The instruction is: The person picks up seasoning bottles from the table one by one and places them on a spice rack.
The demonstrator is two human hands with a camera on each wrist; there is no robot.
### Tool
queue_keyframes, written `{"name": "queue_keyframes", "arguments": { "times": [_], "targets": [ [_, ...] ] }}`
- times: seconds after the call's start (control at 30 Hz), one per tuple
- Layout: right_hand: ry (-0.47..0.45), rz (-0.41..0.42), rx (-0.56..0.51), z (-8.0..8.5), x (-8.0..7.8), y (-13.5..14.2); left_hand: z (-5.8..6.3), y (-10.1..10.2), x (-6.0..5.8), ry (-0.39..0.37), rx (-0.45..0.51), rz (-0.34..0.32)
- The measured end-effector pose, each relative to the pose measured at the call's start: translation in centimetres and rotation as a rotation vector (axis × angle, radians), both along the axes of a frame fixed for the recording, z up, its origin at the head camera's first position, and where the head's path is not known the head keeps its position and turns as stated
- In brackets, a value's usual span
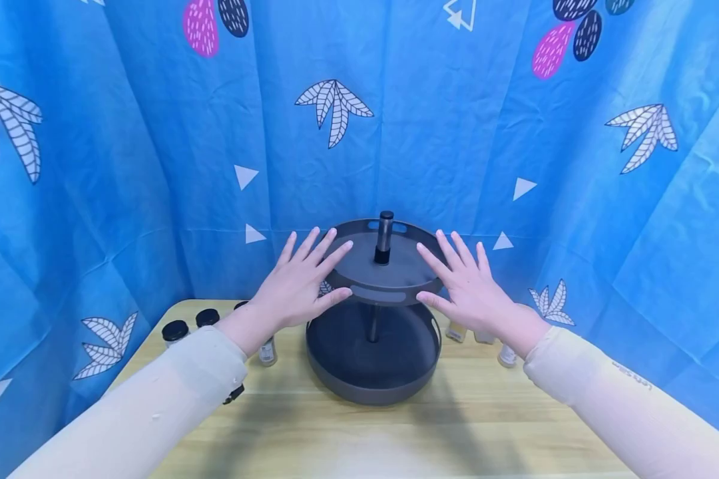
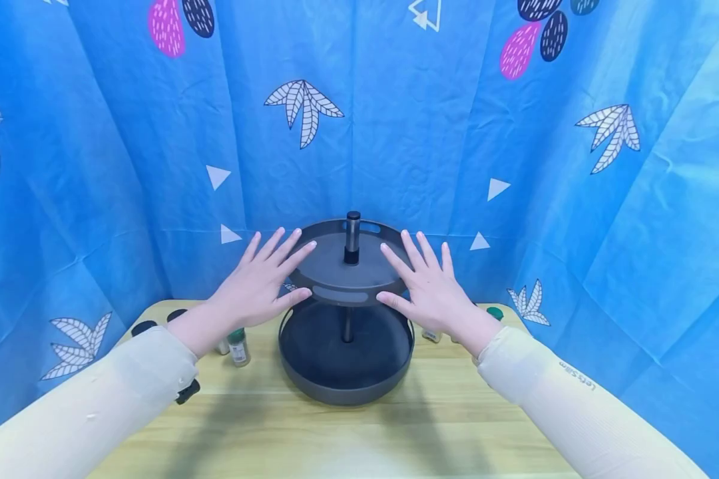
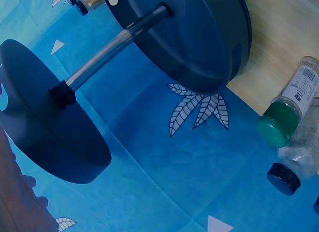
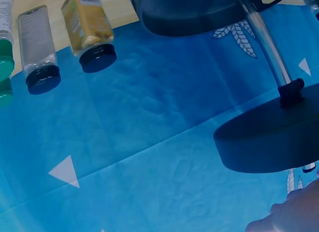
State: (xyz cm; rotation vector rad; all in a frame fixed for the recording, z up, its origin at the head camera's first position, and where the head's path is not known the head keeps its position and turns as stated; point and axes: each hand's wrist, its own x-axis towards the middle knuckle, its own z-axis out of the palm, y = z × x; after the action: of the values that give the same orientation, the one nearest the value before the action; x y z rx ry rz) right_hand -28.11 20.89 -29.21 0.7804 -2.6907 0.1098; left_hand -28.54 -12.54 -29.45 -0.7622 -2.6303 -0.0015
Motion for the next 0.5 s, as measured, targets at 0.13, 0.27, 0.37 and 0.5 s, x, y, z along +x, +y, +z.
{"name": "queue_keyframes", "arguments": {
  "times": [0.13,0.27,0.37,0.5],
  "targets": [
    [-0.003,0.001,0.002,0.0,0.16,-0.05,0.12,0.22,0.19,-0.018,-0.004,0.003],
    [-0.007,0.0,0.009,-0.23,0.15,-0.01,0.08,0.43,0.33,-0.027,-0.011,0.009],
    [-0.006,-0.001,0.008,-0.42,0.1,0.08,-0.01,0.58,0.35,-0.031,-0.01,0.006],
    [-0.004,-0.004,0.008,-0.5,0.08,0.13,-0.1,0.75,0.29,-0.026,-0.011,0.006]
  ]
}}
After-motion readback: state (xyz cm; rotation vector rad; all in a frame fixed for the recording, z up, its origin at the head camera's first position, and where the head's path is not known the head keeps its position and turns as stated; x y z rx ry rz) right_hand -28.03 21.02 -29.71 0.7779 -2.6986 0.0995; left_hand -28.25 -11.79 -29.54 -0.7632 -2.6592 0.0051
